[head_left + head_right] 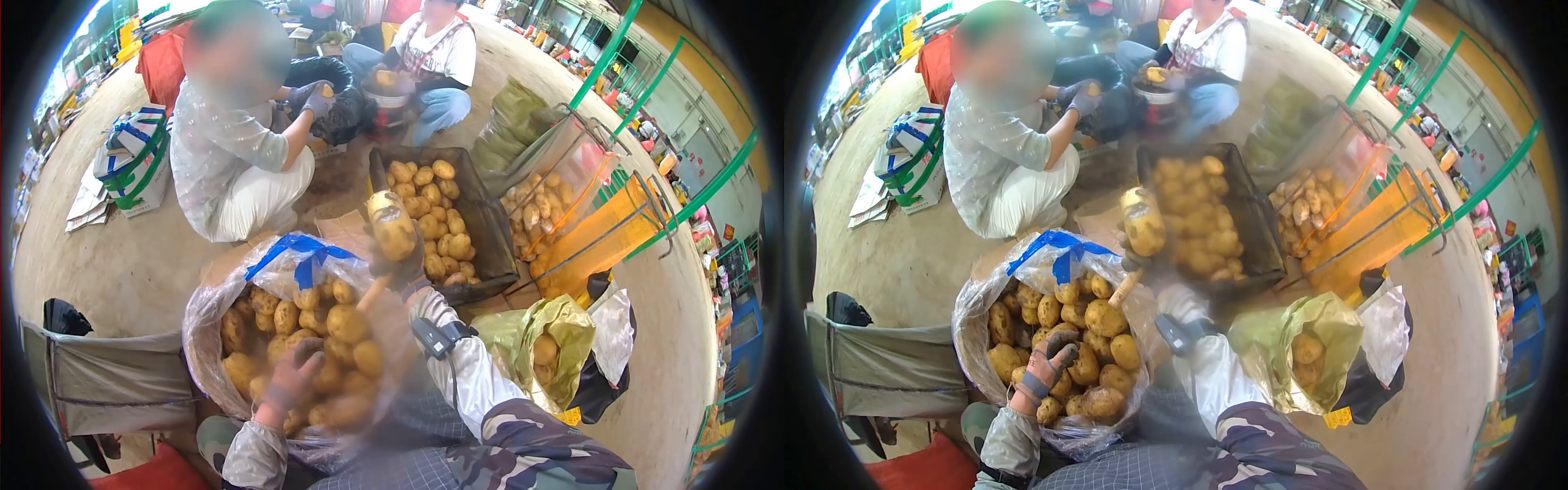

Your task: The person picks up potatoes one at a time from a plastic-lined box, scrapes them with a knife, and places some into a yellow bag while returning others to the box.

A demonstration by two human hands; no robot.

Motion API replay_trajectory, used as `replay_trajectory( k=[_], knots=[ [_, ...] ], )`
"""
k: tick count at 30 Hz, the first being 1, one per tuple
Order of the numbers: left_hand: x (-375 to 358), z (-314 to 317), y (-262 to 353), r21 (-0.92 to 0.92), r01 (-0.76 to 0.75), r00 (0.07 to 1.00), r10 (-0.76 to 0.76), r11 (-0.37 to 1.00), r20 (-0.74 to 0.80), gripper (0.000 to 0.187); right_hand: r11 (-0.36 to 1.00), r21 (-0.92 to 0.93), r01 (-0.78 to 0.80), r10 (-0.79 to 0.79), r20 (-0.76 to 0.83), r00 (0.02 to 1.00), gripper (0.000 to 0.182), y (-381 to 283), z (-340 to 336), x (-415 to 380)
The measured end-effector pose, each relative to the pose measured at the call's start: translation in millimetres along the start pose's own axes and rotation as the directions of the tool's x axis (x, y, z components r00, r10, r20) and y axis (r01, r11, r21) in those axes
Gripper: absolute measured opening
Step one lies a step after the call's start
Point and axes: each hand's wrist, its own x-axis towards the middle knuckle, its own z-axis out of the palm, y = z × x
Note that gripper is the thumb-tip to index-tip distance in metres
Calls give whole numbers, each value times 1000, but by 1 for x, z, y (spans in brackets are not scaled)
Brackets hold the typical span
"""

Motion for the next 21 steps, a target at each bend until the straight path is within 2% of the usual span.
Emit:
replay_trajectory(
  k=[2, 5, 8, 11, 14, 17, 21],
  knots=[
    [-1, 0, 0, 42, -3, 1000, 3, 999, 4, 41, 992, -126, 16, -22, -46, 999, 93, 0, -1, 1],
    [3, -2, -15, 119, -33, 999, 35, 992, -14, 43, 991, 122, -55, 33, 180, 983, 94, 0, -8, 6],
    [3, -2, -21, 139, -29, 999, 34, 990, -37, 41, 997, 74, 21, -27, 84, 996, 94, 1, 6, 2],
    [4, -1, -22, 209, -73, 997, 79, 975, -22, 36, 977, 208, -42, -12, 249, 968, 94, 3, 6, 3],
    [1, 3, -17, 255, -43, 999, 41, 966, 12, 41, 953, 286, -105, 17, 294, 956, 94, 1, 4, 5],
    [-1, 5, -11, 331, 0, 999, -15, 944, 45, 51, 982, 182, -50, 2, 257, 966, 94, 2, 4, 2],
    [-4, 4, -10, 392, -27, 999, 7, 920, 53, 51, 965, 247, -83, 24, 233, 972, 88, 5, -21, 7]
  ],
)
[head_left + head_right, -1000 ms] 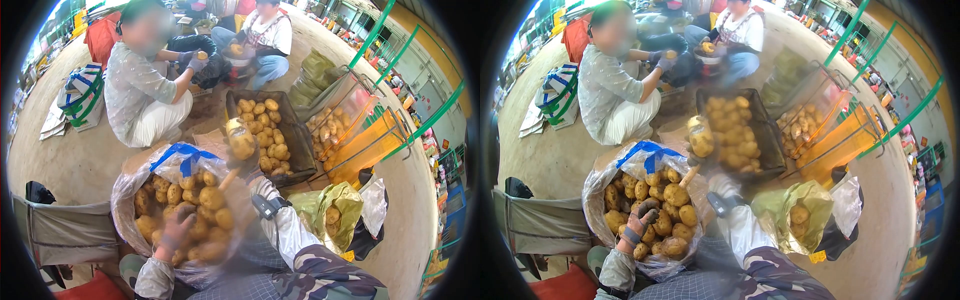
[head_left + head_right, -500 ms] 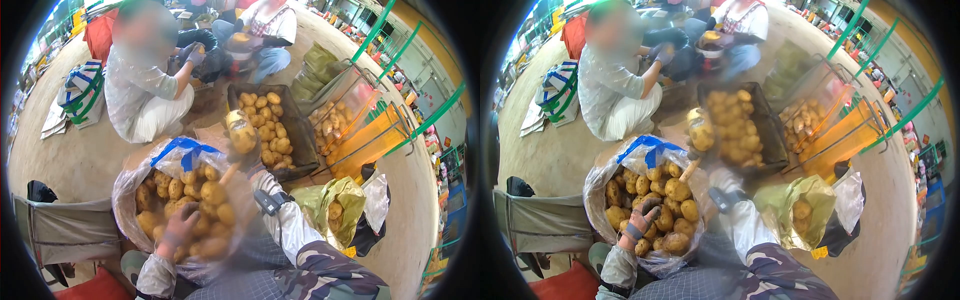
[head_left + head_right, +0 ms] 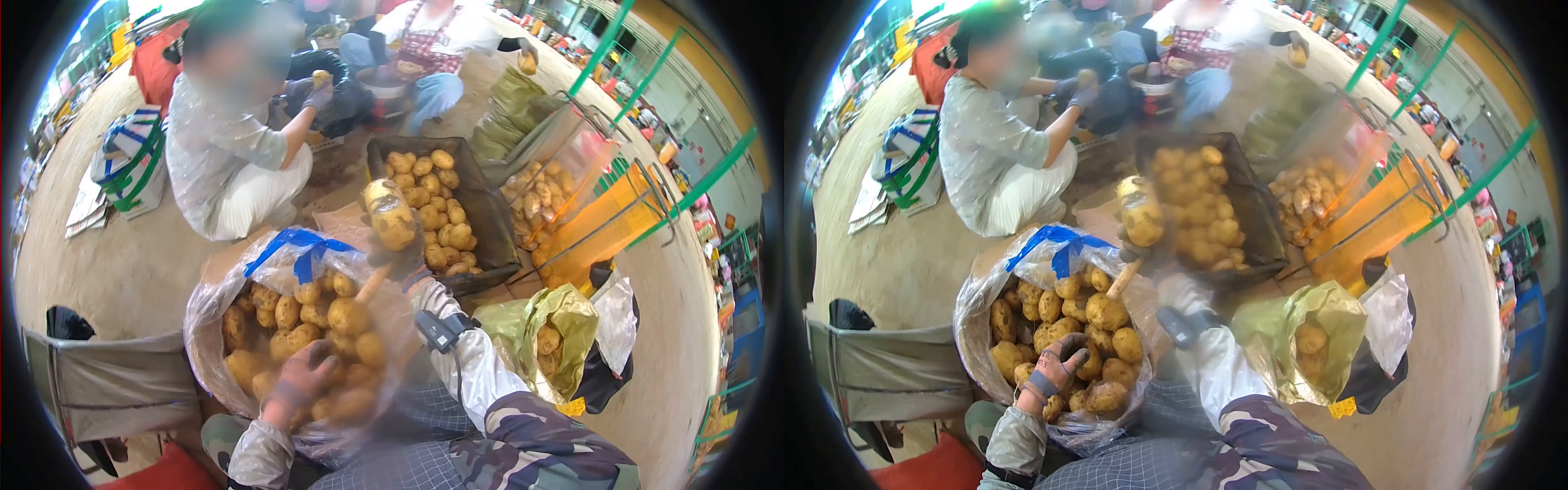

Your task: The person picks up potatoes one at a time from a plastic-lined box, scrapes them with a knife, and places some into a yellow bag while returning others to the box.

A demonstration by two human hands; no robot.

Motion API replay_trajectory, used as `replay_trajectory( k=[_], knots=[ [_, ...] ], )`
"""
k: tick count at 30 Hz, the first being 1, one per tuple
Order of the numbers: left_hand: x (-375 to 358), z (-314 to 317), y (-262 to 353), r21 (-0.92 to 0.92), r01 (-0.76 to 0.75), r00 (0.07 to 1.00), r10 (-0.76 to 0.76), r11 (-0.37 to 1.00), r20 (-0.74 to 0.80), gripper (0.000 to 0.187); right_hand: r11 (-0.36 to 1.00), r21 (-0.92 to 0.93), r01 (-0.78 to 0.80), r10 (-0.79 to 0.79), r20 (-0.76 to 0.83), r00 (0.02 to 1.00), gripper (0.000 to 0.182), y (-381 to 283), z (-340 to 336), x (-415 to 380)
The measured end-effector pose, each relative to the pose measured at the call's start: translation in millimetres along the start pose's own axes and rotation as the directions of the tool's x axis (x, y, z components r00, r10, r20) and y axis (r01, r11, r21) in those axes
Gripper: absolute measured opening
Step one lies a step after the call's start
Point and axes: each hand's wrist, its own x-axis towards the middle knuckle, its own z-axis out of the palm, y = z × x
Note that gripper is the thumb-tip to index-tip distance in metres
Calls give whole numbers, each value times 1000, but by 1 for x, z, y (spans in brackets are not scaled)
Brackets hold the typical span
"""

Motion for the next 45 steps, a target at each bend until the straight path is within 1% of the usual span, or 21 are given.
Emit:
replay_trajectory(
  k=[3, 4, 8, 16, 20, 21, 22, 23, 26, 27, 29, 31, 33, 35, 36, 37, 38, 39, 40, 43, 45],
  knots=[
    [6, 7, -10, 71, -36, 999, 36, 997, -3, 48, 998, -68, -17, 15, -19, 1000, 83, 9, 1, 5],
    [11, 12, -25, 74, -155, 987, 157, 985, -20, 38, 995, -99, -24, 21, -30, 999, 81, 12, 3, 7],
    [10, 17, -19, -44, -116, 992, 118, 992, 54, 38, 980, -194, -53, 41, -67, 997, 74, 23, 11, 10],
    [11, 22, -24, 41, -133, 990, 131, 990, 54, 35, 951, -296, -92, 64, -103, 993, 60, 47, 41, 3],
    [11, 23, -16, -281, -147, 986, 118, 949, -116, 34, 896, -411, -170, 130, -123, 984, 54, 67, 69, -7],
    [11, 19, -3, -364, -242, 969, 210, 899, -128, 38, 873, -453, -182, 139, -126, 982, 52, 68, 80, -12],
    [2, 16, 11, -677, -109, 994, 69, 728, -86, 40, 850, -489, -194, 149, -130, 980, 50, 71, 91, -16],
    [4, 19, 14, -800, -174, 985, 106, 574, -138, 44, 828, -529, -188, 140, -130, 982, 49, 68, 102, -21],
    [18, 21, 24, -805, -387, 918, 273, 449, -289, 65, 756, -629, -182, 148, -107, 983, 44, 78, 131, -27],
    [20, 20, 29, -971, -232, 923, 301, -65, -241, 69, 715, -674, -184, 158, -100, 982, 43, 84, 137, -28],
    [23, 24, 29, -879, -448, 883, 231, 161, -408, 63, 565, -804, -187, 188, -95, 977, 40, 93, 143, -31],
    [11, 11, 43, -911, -265, 906, 243, -314, -348, 61, 269, -955, -127, 218, -68, 974, 36, 99, 139, -29],
    [-4, 5, 50, -888, -281, 910, 192, -363, -367, 63, 348, -930, -120, 230, -39, 972, 35, 107, 130, -27],
    [-16, -2, 47, -869, -307, 905, 163, -388, -392, 64, 224, -947, 231, 195, 276, 941, 34, 111, 130, -27],
    [-21, -4, 41, -858, -329, 897, 152, -394, -414, 64, -130, -894, 428, 264, 385, 884, 34, 105, 119, -28],
    [-27, -11, 35, -839, -374, 878, 140, -395, -458, 63, -173, -883, 437, 275, 383, 882, 34, 106, 108, -23],
    [-31, -16, 26, -819, -363, 822, 260, -445, -506, 61, -34, -988, 150, 280, 135, 951, 35, 110, 95, -16],
    [-59, -33, 20, -787, -474, 784, 219, -394, -581, 59, 168, -920, -353, 284, -298, 912, 35, 118, 84, -1],
    [-92, -48, 17, -746, -577, 739, 175, -334, -650, 58, 185, -798, -573, 279, -517, 810, 36, 127, 71, 6],
    [-176, -68, 30, -631, -760, 627, 80, -154, -775, 53, 84, -789, -608, 292, -564, 772, 24, 129, -59, 17],
    [-232, -76, 28, -541, -837, 538, 63, -79, -841, 56, 61, -777, -627, 288, -588, 756, 25, 140, -43, 13]
  ],
)
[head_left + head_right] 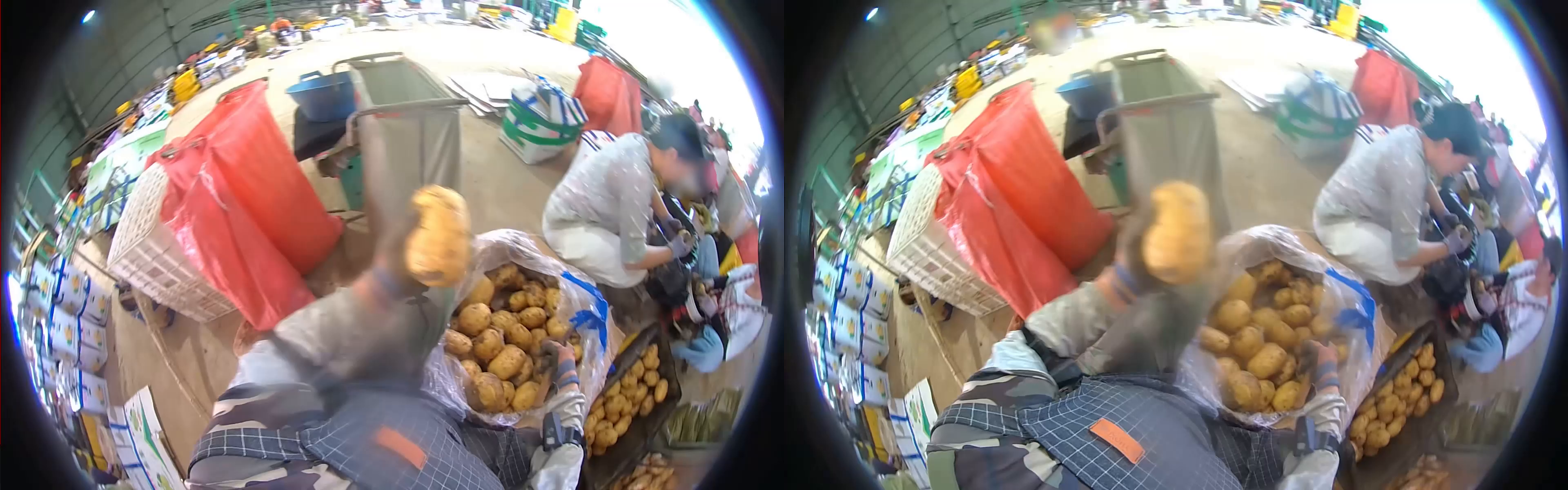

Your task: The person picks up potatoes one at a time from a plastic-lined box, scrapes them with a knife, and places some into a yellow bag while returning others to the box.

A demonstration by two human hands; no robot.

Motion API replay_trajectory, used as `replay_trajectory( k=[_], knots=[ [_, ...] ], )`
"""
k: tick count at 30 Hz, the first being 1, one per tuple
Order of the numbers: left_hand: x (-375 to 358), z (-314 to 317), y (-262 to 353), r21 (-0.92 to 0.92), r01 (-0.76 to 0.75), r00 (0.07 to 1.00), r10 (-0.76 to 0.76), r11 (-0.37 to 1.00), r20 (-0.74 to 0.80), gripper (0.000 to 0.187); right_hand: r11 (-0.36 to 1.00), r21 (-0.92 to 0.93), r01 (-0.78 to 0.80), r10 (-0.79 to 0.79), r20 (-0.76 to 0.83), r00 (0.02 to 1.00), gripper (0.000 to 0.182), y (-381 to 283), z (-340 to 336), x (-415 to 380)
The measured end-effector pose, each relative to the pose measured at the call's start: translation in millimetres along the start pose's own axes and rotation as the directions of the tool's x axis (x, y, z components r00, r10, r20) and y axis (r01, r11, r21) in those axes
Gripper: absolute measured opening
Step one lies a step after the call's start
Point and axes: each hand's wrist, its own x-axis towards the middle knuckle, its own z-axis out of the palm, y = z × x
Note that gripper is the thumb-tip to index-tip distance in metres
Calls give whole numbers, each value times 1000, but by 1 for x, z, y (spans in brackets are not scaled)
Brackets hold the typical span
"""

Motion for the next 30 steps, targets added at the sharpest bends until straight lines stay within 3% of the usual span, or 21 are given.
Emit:
replay_trajectory(
  k=[1, 2, 3, 7, 9, 10, 12, 16, 18, 20, 21, 23, 24, 26, 27, 29, 30],
  knots=[
    [-25, -1, 42, 22, -72, 997, 71, 997, 16, 60, 999, 25, -36, 35, 46, 998, 23, -30, 12, -39],
    [-54, 10, 77, 174, -157, 975, 180, 972, -128, 56, 998, -40, -51, 52, 30, 998, 19, -45, 22, -58],
    [-75, 14, 112, 345, -307, 886, 399, 887, -237, 58, 994, 53, -92, 87, 89, 992, 20, -35, 14, -48],
    [-163, 10, 252, 512, -633, 657, 753, 581, -43, 71, 994, 90, -65, 59, 75, 995, 24, -6, 1, -21],
    [-195, 24, 311, 570, -721, 440, 896, 394, -64, 56, 995, 95, -39, 32, 80, 996, 26, 17, -15, 2],
    [-204, 27, 342, 645, -709, 292, 951, 285, -99, 56, 996, 85, -25, 18, 80, 997, 28, 22, -21, 7],
    [-213, 24, 401, 759, -628, 86, 984, 173, -153, 58, 1000, 8, 21, -21, 78, 997, 28, 37, -41, 39],
    [-230, -43, 490, 865, -391, 125, 949, 314, -288, 66, 990, -59, 128, -128, 11, 992, 29, 41, -37, 30],
    [-240, -85, 516, 798, -228, 192, 829, 558, -525, 62, 990, -72, 124, -123, 13, 992, 30, 36, -34, 15],
    [-261, -140, 539, 651, 88, 507, 528, 754, -681, 54, 987, -70, 147, -149, -17, 989, 30, 37, -34, -3],
    [-273, -166, 549, 580, 276, 615, 323, 766, -719, 50, 990, -60, 128, -129, -12, 992, 29, 30, -27, -14],
    [-283, -177, 557, 653, 530, 534, 386, 541, -753, 49, 997, -41, 61, -60, 21, 998, 27, 0, -2, -52],
    [-291, -179, 570, 675, 656, 504, 470, 338, -725, 48, 999, -34, 12, -11, 50, 999, 26, -23, 18, -80],
    [-311, -180, 613, 544, 809, 558, 582, -223, -591, 48, 998, -39, -39, 41, 54, 998, 23, -31, 22, -84],
    [-318, -181, 635, 395, 777, 629, 579, -490, -520, 48, 997, -43, -60, 61, 42, 997, 22, -26, 23, -80],
    [-325, -182, 670, 139, 604, 747, 497, -785, -443, 48, 994, -59, -91, 91, 9, 996, 19, -15, 22, -71],
    [-313, -163, 657, 33, 523, 786, 467, -852, -406, 48, 911, -409, 56, -60, 3, 998, 26, 6, 18, -45]
  ],
)
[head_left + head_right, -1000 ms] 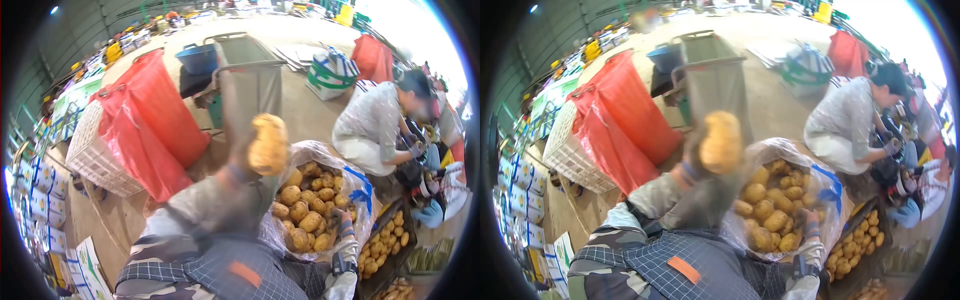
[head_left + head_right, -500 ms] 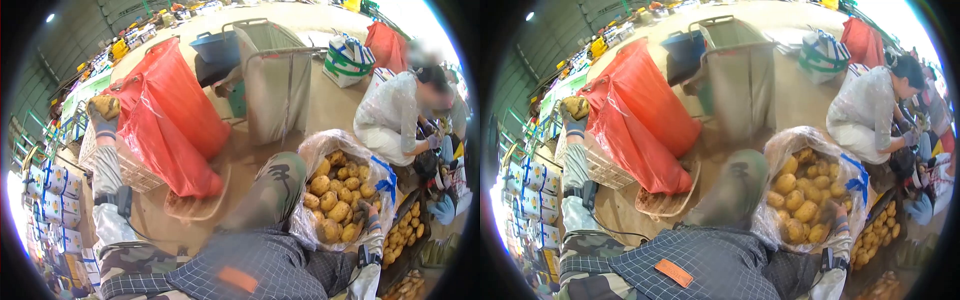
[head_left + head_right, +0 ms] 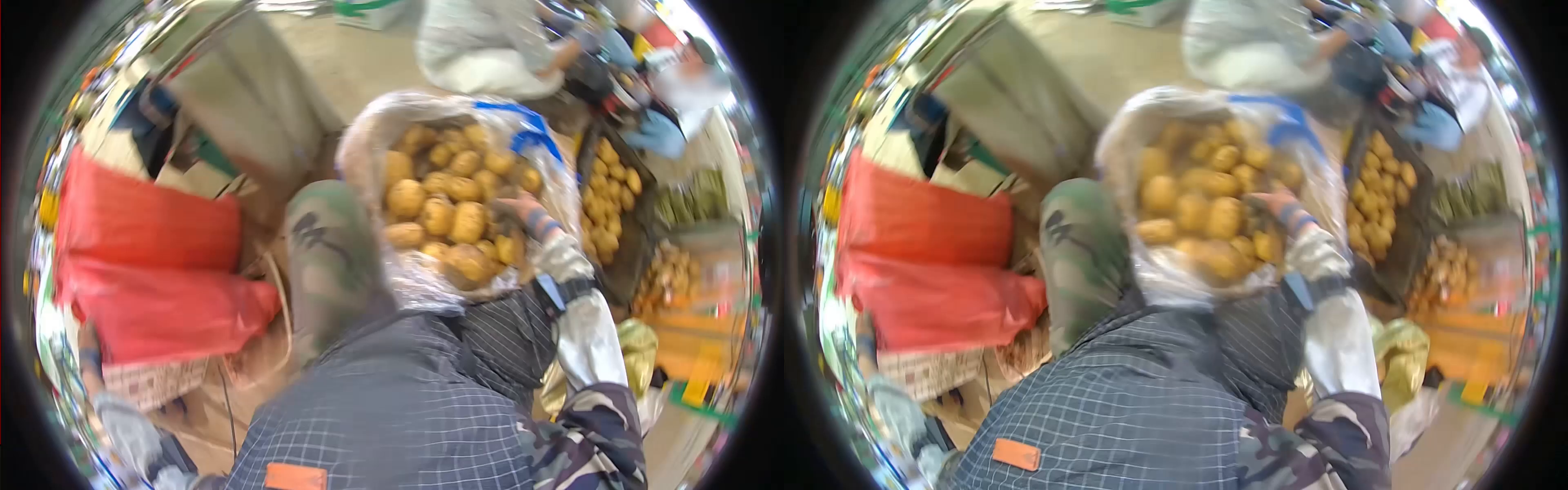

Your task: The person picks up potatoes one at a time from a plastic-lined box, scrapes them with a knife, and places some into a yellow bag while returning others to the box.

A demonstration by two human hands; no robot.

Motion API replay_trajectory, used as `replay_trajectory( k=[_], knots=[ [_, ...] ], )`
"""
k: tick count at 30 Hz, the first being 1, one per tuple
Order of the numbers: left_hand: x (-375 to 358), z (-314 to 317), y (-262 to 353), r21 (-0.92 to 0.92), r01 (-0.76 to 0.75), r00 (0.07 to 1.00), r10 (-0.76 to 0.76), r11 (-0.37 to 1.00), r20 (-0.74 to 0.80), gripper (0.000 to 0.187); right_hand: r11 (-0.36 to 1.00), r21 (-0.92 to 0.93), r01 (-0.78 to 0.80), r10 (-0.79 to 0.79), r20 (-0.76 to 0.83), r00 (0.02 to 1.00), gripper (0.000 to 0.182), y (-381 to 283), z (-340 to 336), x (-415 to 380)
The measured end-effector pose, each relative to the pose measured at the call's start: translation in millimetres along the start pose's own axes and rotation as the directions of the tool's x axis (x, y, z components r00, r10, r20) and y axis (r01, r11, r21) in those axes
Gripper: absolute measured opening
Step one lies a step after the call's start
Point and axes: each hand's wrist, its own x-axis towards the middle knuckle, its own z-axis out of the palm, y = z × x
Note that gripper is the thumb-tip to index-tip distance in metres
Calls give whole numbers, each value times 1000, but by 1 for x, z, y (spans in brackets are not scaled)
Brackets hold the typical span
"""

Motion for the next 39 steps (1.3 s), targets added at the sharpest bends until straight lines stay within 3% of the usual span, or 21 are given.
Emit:
replay_trajectory(
  k=[1, 2, 3, 5, 7, 8, 9, 10, 11, 12, 13, 15, 18, 21, 24, 26, 28, 31, 35, 36, 39],
  knots=[
    [-6, -16, 17, 268, 29, 1000, -29, 963, -4, 54, 940, -331, 85, -86, 14, 996, 30, 23, 2, 15],
    [-16, -38, 69, 292, 221, 975, -208, 931, -76, 55, 774, -613, 158, -158, 55, 986, 35, 13, 11, 7],
    [-39, -78, 159, 298, 405, 914, -379, 864, -145, 56, 624, -755, 200, -188, 104, 977, 40, 2, 18, -4],
    [-66, -105, 271, 122, 398, 792, -274, 909, -545, 59, 461, -853, 244, -224, 154, 962, 50, -17, 22, -14],
    [-105, -155, 435, -135, 203, 884, -241, 970, -402, 50, 506, -824, 257, -247, 147, 958, 50, -34, 15, -25],
    [-92, -110, 461, -487, -366, 816, 23, 793, -577, 42, 530, -801, 279, -267, 154, 951, 47, -41, 10, -29],
    [-105, -100, 542, -607, -616, 766, 204, 502, -609, 39, 732, -643, 225, -290, 5, 957, 40, -42, 6, -32],
    [-123, -85, 608, -524, -729, 679, 362, 440, -639, 39, 843, -509, 175, -267, -112, 957, 37, -53, 2, -42],
    [-152, -86, 666, -502, -677, 733, 556, 538, -392, 43, 925, -350, 151, -240, -227, 944, 35, -64, -2, -52],
    [-167, -63, 716, -489, -840, 486, 728, 237, -483, 46, 959, -259, 120, -198, -305, 932, 36, -87, -9, -74],
    [-197, -72, 771, -452, -886, 320, 844, 106, -429, 47, 982, -163, 93, -149, -376, 915, 38, -101, -15, -94],
    [-234, -48, 836, -532, -843, 214, 955, 76, -203, 52, 989, -102, 105, -141, -476, 868, 41, -104, -20, -117],
    [-271, -34, 884, -415, -893, 168, 984, 176, 55, 59, 984, 111, 140, -72, -467, 881, 47, -86, -39, -132],
    [-279, -15, 907, -385, -886, 203, 963, 257, 176, 65, 995, -77, 58, -94, -628, 773, 46, -82, -42, -150],
    [-256, -2, 912, -536, -802, 208, 965, 261, 159, 67, 997, -55, 61, -82, -600, 796, 48, -84, -45, -155],
    [-230, 23, 914, -935, -41, 280, 902, 353, 328, 60, 991, -74, 112, -134, -551, 824, 51, -91, -47, -153],
    [-212, 10, 909, -930, 313, 193, 945, 195, 263, 50, 966, -165, 198, -255, -499, 828, 53, -91, -40, -151],
    [-191, -25, 904, -769, 611, 93, 948, 189, 306, 53, 892, -350, 286, -424, -428, 798, 55, -83, -18, -136],
    [-168, -21, 923, -729, 681, 265, 905, 70, 334, 63, 948, -225, 226, -271, -198, 942, 52, -114, -21, -141],
    [-165, -41, 923, -682, 720, 179, 917, 126, 358, 63, 949, -236, 208, -259, -209, 943, 51, -111, -16, -134],
    [-157, -62, 929, -760, 642, 171, 946, 105, 274, 65, 960, -231, 159, -209, -212, 955, 47, -109, -11, -118]
  ],
)
